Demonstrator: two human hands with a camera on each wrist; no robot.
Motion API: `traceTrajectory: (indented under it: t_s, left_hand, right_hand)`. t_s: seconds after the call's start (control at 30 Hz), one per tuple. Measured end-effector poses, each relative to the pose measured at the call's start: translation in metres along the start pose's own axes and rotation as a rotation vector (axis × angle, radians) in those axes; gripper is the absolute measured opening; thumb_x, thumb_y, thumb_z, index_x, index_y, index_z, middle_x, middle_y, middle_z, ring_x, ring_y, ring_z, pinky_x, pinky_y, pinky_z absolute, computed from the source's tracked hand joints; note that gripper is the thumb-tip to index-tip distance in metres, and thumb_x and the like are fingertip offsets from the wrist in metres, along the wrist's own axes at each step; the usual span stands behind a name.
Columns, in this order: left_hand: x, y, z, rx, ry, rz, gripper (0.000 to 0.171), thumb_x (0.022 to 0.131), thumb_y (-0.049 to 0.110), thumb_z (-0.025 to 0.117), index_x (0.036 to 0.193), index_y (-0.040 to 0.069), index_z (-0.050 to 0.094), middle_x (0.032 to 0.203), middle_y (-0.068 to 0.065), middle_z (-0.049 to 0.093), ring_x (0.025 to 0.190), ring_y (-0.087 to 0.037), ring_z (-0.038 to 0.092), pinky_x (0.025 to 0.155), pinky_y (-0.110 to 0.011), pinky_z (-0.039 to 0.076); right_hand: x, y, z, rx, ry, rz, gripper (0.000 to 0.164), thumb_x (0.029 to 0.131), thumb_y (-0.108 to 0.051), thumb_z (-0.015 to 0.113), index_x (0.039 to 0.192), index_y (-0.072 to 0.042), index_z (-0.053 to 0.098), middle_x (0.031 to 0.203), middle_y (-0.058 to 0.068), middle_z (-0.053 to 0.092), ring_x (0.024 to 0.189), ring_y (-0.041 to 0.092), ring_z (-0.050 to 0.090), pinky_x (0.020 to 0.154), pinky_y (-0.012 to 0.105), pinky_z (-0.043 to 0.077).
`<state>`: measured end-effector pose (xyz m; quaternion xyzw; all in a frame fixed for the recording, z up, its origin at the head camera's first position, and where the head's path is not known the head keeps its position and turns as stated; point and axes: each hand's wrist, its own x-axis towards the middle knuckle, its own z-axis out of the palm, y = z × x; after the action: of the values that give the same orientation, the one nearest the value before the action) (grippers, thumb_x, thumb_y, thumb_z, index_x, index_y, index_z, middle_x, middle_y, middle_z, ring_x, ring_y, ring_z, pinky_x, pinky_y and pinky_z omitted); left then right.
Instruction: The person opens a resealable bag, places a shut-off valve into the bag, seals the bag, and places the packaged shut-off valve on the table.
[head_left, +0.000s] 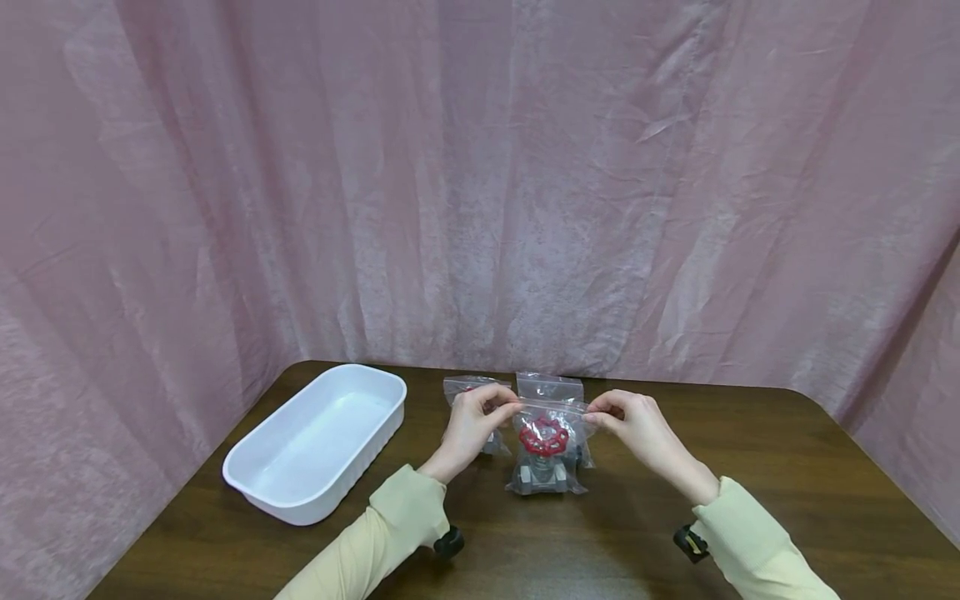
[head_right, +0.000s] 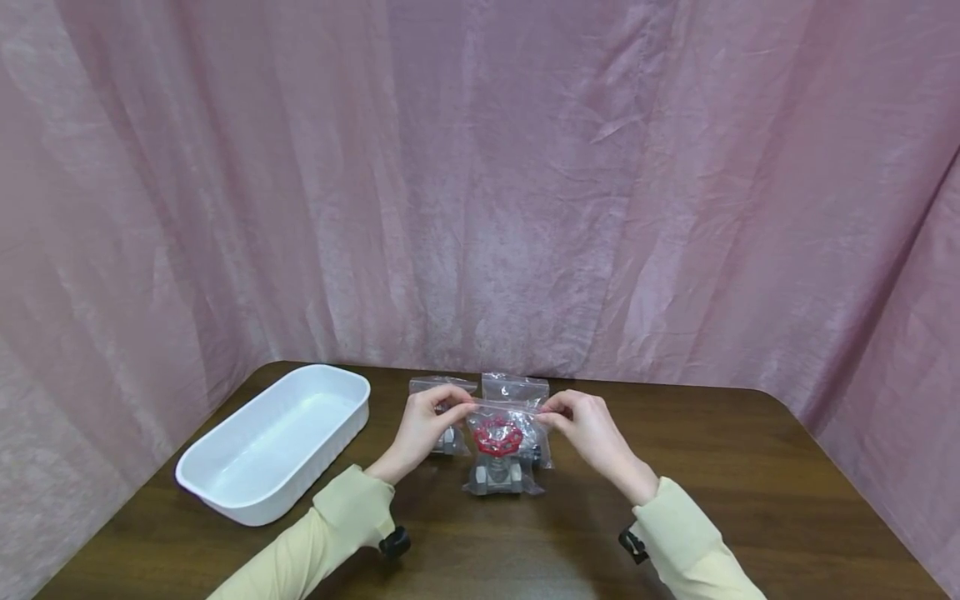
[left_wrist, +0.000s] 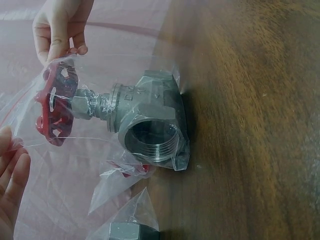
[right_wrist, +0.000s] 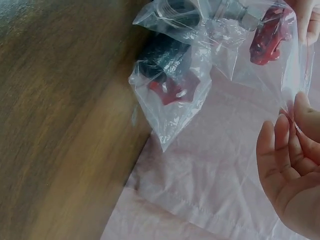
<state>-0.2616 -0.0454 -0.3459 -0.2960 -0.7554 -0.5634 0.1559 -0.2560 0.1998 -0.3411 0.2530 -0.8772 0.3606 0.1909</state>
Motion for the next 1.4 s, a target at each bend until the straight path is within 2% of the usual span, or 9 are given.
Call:
traceTrajectory:
  t_s: [0.3,0.57,0.6,0.73,0.83,1.03,1.13,1.3,1.4]
  left_hand:
    - [-0.002,0.002,0.0,0.006,-0.001,0.006,0.006,0.082,0.003,0.065,0.086,-0.003,0.066,0.077,-0.011,0.063,0.062,-0.034,0.057,0.055,-0.026,0.047]
    - [-0.004,0.006,0.002,0.079,0.035,0.038,0.005,0.08,0.003,0.067,0.084,0.0,0.067,0.073,-0.007,0.063,0.057,-0.02,0.05,0.052,-0.022,0.039]
    - [-0.005,0.006,0.002,0.09,0.044,0.041,0.005,0.08,0.004,0.067,0.083,0.0,0.066,0.073,-0.007,0.063,0.057,-0.019,0.049,0.052,-0.023,0.037]
    - [-0.005,-0.018,0.007,0.124,0.065,0.058,0.006,0.083,0.015,0.066,0.087,0.011,0.067,0.077,0.008,0.063,0.06,-0.011,0.047,0.054,-0.024,0.037]
    - [-0.005,-0.036,0.009,0.087,0.037,0.047,0.008,0.084,0.02,0.064,0.089,0.014,0.065,0.083,0.011,0.063,0.066,-0.008,0.054,0.058,-0.024,0.043]
    - [-0.009,-0.023,0.005,-0.146,-0.112,-0.123,0.026,0.087,0.009,0.061,0.109,-0.002,0.054,0.099,-0.012,0.063,0.085,-0.027,0.06,0.069,-0.032,0.049]
    - [-0.012,-0.012,0.004,-0.179,-0.149,-0.184,0.035,0.087,0.006,0.06,0.118,-0.005,0.048,0.108,-0.016,0.059,0.097,-0.028,0.055,0.074,-0.031,0.047]
    - [-0.018,-0.008,0.007,-0.179,-0.113,-0.173,0.03,0.084,0.001,0.063,0.111,-0.005,0.052,0.107,-0.018,0.059,0.098,-0.031,0.054,0.068,-0.034,0.046]
    - [-0.02,-0.009,0.01,-0.183,-0.08,-0.133,0.028,0.081,-0.002,0.065,0.106,-0.006,0.052,0.1,-0.02,0.061,0.089,-0.032,0.056,0.06,-0.033,0.046]
  right_hand:
    - [0.001,-0.002,0.003,-0.093,0.026,-0.055,0.013,0.075,-0.003,0.072,0.073,-0.01,0.061,0.067,-0.008,0.05,0.056,0.006,0.042,0.05,0.025,0.038]
    - [-0.002,-0.003,0.007,-0.158,0.099,-0.138,0.019,0.073,0.002,0.072,0.072,-0.01,0.058,0.07,-0.008,0.049,0.06,0.008,0.043,0.053,0.027,0.037]
    - [-0.003,-0.002,0.008,-0.147,0.1,-0.14,0.018,0.074,0.002,0.071,0.074,-0.01,0.057,0.071,-0.008,0.049,0.06,0.008,0.044,0.053,0.027,0.038]
    - [-0.006,0.0,0.013,-0.087,0.076,-0.112,0.014,0.081,0.002,0.065,0.082,-0.008,0.055,0.076,-0.005,0.057,0.066,0.009,0.051,0.057,0.028,0.043]
    - [-0.008,-0.001,0.014,-0.029,0.051,-0.06,0.012,0.084,0.001,0.061,0.085,-0.007,0.053,0.077,-0.003,0.061,0.064,0.008,0.053,0.056,0.028,0.043]
    - [-0.01,-0.002,0.016,0.153,0.027,0.031,0.01,0.087,0.006,0.054,0.086,-0.004,0.05,0.081,0.006,0.064,0.061,0.017,0.06,0.054,0.031,0.049]
    - [-0.011,-0.001,0.017,0.191,0.028,0.059,0.008,0.088,0.005,0.053,0.087,-0.003,0.051,0.082,0.008,0.065,0.062,0.023,0.061,0.056,0.03,0.049]
    - [-0.015,-0.002,0.018,0.225,0.022,0.094,0.002,0.09,-0.002,0.054,0.089,-0.003,0.053,0.082,0.008,0.065,0.06,0.017,0.061,0.06,0.033,0.049]
    - [-0.018,-0.003,0.017,0.298,-0.01,0.12,0.01,0.09,-0.008,0.055,0.097,-0.001,0.052,0.087,0.012,0.065,0.062,0.016,0.061,0.063,0.034,0.049]
